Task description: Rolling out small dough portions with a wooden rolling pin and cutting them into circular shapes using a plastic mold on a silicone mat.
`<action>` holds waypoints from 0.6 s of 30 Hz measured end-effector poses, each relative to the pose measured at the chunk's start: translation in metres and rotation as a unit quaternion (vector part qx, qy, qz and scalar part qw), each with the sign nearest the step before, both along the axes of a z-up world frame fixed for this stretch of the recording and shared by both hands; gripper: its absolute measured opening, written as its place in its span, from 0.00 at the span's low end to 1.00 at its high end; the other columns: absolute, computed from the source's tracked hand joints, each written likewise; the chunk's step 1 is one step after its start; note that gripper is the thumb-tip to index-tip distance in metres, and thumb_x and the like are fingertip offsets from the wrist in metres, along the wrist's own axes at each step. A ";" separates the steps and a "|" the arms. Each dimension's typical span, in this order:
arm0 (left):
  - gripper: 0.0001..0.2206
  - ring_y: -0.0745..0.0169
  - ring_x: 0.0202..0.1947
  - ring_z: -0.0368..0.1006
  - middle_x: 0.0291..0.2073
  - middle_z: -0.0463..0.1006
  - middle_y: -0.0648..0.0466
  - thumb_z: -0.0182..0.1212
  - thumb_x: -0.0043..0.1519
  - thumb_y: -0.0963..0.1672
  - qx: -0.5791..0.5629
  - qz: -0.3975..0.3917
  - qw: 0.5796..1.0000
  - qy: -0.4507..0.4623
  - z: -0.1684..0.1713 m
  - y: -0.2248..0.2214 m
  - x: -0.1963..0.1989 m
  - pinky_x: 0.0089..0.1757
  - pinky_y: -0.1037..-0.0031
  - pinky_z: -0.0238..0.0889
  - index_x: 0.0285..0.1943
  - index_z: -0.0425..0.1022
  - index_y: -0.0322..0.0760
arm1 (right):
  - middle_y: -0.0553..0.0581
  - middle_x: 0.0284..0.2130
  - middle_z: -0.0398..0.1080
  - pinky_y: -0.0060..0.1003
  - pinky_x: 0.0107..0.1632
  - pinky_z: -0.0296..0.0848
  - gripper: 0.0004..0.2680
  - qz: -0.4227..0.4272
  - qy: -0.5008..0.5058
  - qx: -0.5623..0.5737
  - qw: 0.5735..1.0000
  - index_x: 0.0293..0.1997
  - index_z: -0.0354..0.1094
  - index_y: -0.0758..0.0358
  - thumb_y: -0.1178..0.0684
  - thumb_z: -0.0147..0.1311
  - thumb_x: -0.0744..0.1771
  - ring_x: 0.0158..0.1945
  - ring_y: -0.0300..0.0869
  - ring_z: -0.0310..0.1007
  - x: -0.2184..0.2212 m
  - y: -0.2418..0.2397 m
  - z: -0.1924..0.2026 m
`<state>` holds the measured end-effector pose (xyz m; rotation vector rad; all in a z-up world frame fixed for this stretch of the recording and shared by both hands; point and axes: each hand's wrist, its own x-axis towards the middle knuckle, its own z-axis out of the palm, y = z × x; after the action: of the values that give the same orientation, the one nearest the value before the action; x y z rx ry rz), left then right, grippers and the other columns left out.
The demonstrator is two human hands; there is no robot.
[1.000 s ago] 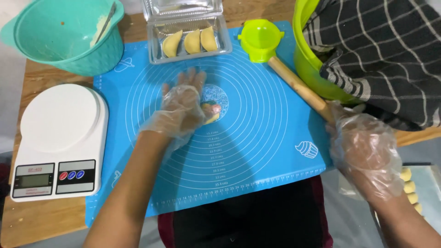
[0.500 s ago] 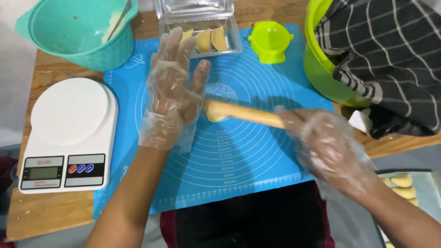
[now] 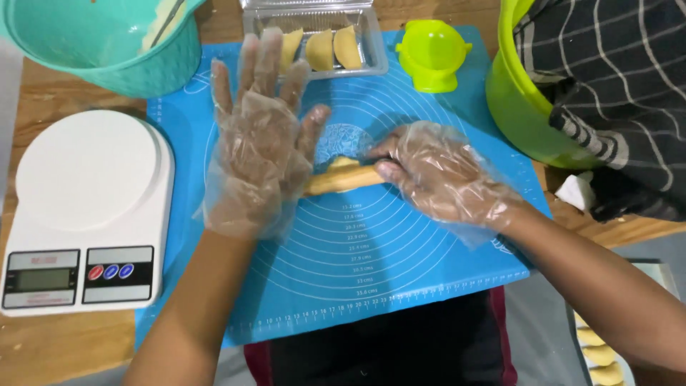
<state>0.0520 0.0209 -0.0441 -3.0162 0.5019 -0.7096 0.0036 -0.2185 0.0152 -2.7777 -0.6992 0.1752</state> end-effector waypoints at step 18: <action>0.27 0.51 0.80 0.50 0.79 0.54 0.48 0.54 0.81 0.51 -0.130 -0.081 0.985 -0.082 -0.021 0.012 0.014 0.75 0.60 0.40 0.81 0.46 0.39 | 0.49 0.35 0.71 0.33 0.21 0.71 0.13 -0.101 -0.014 0.092 0.990 0.60 0.67 0.54 0.57 0.41 0.70 0.26 0.39 0.70 0.060 0.005 -0.029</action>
<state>0.0656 0.0334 -0.0648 -3.1364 0.7058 -1.1059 0.0639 -0.2135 -0.0137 -2.6548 -0.4124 0.0278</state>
